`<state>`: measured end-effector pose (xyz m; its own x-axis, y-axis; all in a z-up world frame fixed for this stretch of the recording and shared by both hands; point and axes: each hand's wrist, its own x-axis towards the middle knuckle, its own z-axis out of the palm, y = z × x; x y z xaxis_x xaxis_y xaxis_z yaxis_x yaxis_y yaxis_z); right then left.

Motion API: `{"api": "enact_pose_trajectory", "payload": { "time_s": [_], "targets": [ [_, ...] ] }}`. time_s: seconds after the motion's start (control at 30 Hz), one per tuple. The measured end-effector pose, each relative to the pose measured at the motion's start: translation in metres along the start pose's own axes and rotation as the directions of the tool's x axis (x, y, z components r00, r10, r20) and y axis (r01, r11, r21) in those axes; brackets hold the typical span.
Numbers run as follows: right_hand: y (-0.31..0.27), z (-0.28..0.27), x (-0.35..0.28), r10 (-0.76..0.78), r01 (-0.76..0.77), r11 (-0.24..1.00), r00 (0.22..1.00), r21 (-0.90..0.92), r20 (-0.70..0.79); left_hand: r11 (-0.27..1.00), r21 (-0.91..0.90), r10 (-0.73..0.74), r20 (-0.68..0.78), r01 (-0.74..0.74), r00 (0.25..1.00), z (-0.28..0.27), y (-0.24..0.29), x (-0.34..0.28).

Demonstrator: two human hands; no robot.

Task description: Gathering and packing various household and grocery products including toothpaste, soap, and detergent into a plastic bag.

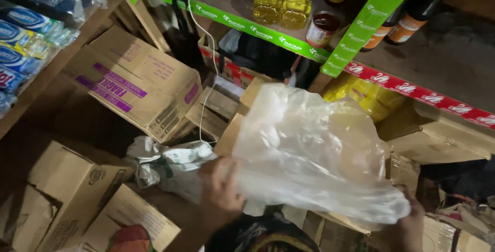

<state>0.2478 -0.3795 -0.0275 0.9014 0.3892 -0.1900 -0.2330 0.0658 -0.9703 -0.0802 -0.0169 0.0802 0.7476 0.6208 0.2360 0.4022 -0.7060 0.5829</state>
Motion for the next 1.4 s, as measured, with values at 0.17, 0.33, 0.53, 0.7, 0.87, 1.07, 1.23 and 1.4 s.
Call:
{"api": "enact_pose_trajectory", "payload": {
  "time_s": [0.17,0.33,0.53,0.7,0.87,1.07,1.23,1.4],
  "targets": [
    [-0.044,0.072,-0.028,-0.053,0.125,0.923,0.979,-0.365,0.199,0.950,0.164,0.286,-0.120,-0.265,0.951,0.005,0.020,0.021],
    [-0.060,0.085,-0.031,-0.124,0.314,0.264,0.949,-0.912,0.291,0.974,-0.216,0.105,0.148,-0.072,0.983,-0.001,-0.017,0.034],
    [-0.043,0.045,-0.002,-0.201,0.128,0.884,0.972,-0.450,-0.120,0.622,-0.692,0.287,0.637,0.367,0.716,-0.052,0.020,0.041],
    [0.004,-0.023,0.019,0.150,-0.146,0.986,0.988,0.078,-0.044,0.911,-0.404,0.237,0.683,0.087,0.691,-0.038,0.014,0.037],
    [-0.030,0.013,-0.004,0.127,-0.057,0.936,0.975,-0.348,0.181,0.370,-0.550,-0.053,0.792,0.749,0.608,-0.022,-0.054,0.037],
    [-0.027,-0.028,0.011,-0.074,0.325,0.287,0.945,-0.901,0.317,-0.172,-0.484,0.152,0.848,0.858,0.508,-0.067,-0.027,0.040],
    [-0.029,-0.051,0.019,0.264,-0.297,0.911,0.953,0.286,0.149,0.922,-0.149,0.015,0.936,0.357,0.352,-0.067,-0.007,0.051],
    [0.020,-0.090,-0.006,0.414,-0.371,0.874,0.907,-0.313,0.082,0.484,-0.625,0.113,0.739,0.612,0.664,-0.019,-0.099,0.020]
  ]
}}
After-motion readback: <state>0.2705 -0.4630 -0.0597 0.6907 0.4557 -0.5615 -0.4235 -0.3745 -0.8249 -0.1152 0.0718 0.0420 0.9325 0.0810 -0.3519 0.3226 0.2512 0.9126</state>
